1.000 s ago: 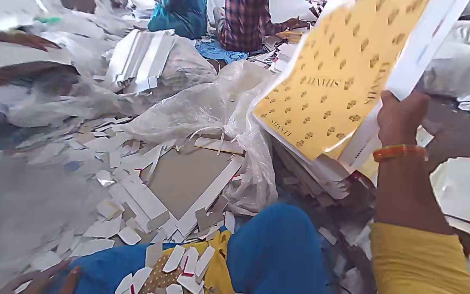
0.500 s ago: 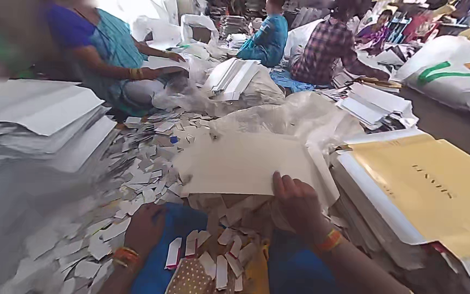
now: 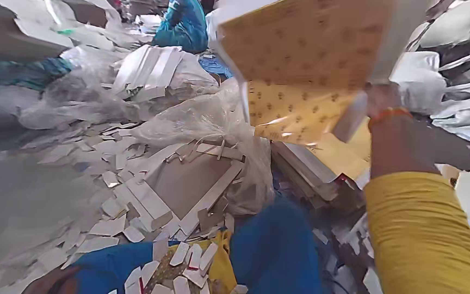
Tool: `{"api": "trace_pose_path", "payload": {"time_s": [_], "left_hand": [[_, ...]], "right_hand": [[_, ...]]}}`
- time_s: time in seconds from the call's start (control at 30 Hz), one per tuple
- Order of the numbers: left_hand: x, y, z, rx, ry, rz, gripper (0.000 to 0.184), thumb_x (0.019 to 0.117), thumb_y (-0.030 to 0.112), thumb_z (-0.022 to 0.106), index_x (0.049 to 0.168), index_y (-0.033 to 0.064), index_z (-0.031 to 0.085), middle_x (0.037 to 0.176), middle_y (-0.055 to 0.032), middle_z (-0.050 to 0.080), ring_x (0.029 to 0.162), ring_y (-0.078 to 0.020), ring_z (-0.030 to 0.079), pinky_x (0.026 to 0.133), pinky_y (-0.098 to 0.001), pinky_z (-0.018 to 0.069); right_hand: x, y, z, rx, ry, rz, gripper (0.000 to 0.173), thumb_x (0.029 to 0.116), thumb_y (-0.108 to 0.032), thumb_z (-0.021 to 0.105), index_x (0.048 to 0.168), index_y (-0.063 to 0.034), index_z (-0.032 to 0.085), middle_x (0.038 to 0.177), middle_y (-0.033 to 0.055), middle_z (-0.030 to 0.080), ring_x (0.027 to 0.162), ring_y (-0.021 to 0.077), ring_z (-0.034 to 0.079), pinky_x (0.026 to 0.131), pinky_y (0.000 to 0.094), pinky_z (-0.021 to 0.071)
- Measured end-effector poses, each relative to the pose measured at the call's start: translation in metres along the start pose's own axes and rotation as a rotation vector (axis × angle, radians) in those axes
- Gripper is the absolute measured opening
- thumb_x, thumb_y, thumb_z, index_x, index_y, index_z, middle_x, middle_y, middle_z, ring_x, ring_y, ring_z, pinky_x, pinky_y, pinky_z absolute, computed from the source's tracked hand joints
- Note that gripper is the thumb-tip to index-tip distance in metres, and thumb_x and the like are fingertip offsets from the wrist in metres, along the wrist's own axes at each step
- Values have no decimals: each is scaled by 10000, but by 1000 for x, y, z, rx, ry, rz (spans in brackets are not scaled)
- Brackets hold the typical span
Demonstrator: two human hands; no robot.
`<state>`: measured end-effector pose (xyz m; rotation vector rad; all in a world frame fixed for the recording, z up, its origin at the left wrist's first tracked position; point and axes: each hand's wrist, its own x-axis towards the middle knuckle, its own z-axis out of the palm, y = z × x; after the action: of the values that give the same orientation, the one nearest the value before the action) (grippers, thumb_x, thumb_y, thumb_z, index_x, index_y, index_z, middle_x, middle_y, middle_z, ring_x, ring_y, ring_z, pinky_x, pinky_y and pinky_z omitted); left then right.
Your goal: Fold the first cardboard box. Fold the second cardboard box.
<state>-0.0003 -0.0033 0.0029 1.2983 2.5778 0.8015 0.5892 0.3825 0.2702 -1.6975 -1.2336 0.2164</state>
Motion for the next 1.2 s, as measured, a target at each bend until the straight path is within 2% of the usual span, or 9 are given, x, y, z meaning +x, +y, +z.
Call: {"api": "trace_pose_path", "payload": {"time_s": [0.2, 0.47, 0.6, 0.7, 0.77, 0.87, 1.0, 1.07, 1.2], "left_hand": [[14, 7, 3, 83, -89, -95, 412, 1002, 287, 499, 1203, -19, 689, 1361, -307, 575, 1314, -450, 524, 1126, -557, 380], [15, 21, 1, 103, -113, -184, 393, 996, 252, 516, 1231, -19, 674, 1426, -311, 520, 1366, -465, 466, 1137, -569, 351], [19, -1, 10, 104, -65, -103, 395, 991, 299, 526, 1180, 0, 701, 1358, -315, 561, 1304, -473, 516, 1100, -588, 392], [16, -6, 14, 78, 8, -4, 340, 995, 230, 556, 1107, -51, 710, 1239, -359, 604, 1218, -532, 556, 1055, -654, 408], [16, 7, 11, 67, 21, 42, 265, 979, 116, 573, 1077, -95, 700, 1217, -379, 606, 1201, -560, 560, 1025, -690, 414], [15, 10, 7, 57, -3, 4, 261, 980, 108, 567, 1088, -89, 701, 1255, -362, 596, 1221, -548, 549, 1034, -679, 411], [14, 3, 7, 24, 25, -2, 280, 973, 132, 558, 1080, -82, 704, 1231, -346, 612, 1201, -523, 569, 1026, -664, 425], [12, 0, 9, -1, 31, 2, 272, 972, 124, 565, 1074, -88, 701, 1232, -349, 612, 1203, -522, 571, 1030, -667, 421], [11, -6, 8, -52, 70, 30, 262, 962, 105, 568, 1069, -96, 698, 1222, -345, 616, 1178, -516, 585, 1010, -650, 444]], "right_hand": [[22, 126, -56, -153, 109, 382, 527, 1018, -268, 625, 1390, 90, 517, 1434, 272, 519, 1316, 341, 510, 1085, 512, 402], [-5, 179, -53, -975, -367, 459, 523, 1117, -314, 372, 1365, 107, 561, 1463, 292, 528, 1407, 388, 484, 1154, 524, 357], [-6, 214, -25, -937, 99, 592, 619, 1000, -263, 528, 1521, 36, 378, 1541, 256, 435, 1439, 373, 430, 1148, 527, 379], [18, 198, 8, -648, 165, 196, 685, 966, -290, 594, 1547, -3, 373, 1543, 305, 402, 1429, 440, 418, 1138, 577, 382], [-11, 138, 50, -408, -131, -218, 531, 1043, -205, 534, 1463, 104, 432, 1445, 407, 446, 1330, 536, 478, 1116, 620, 381], [-119, 53, 146, -219, -655, -552, 331, 1029, -83, 520, 1301, 92, 591, 1124, 310, 662, 1022, 413, 668, 925, 565, 520], [-256, 21, 270, -395, -1507, -748, 558, 928, 1, 638, 1471, -53, 524, 1445, 229, 554, 1356, 390, 517, 1135, 571, 389], [-301, 36, 315, -551, -1526, -928, 710, 841, 30, 699, 1506, -127, 504, 1478, 262, 504, 1375, 474, 464, 1088, 672, 380], [-327, 32, 325, -794, -1505, -1026, 352, 947, 27, 594, 1292, -18, 642, 1278, 263, 641, 1225, 458, 583, 1028, 629, 423]]}}
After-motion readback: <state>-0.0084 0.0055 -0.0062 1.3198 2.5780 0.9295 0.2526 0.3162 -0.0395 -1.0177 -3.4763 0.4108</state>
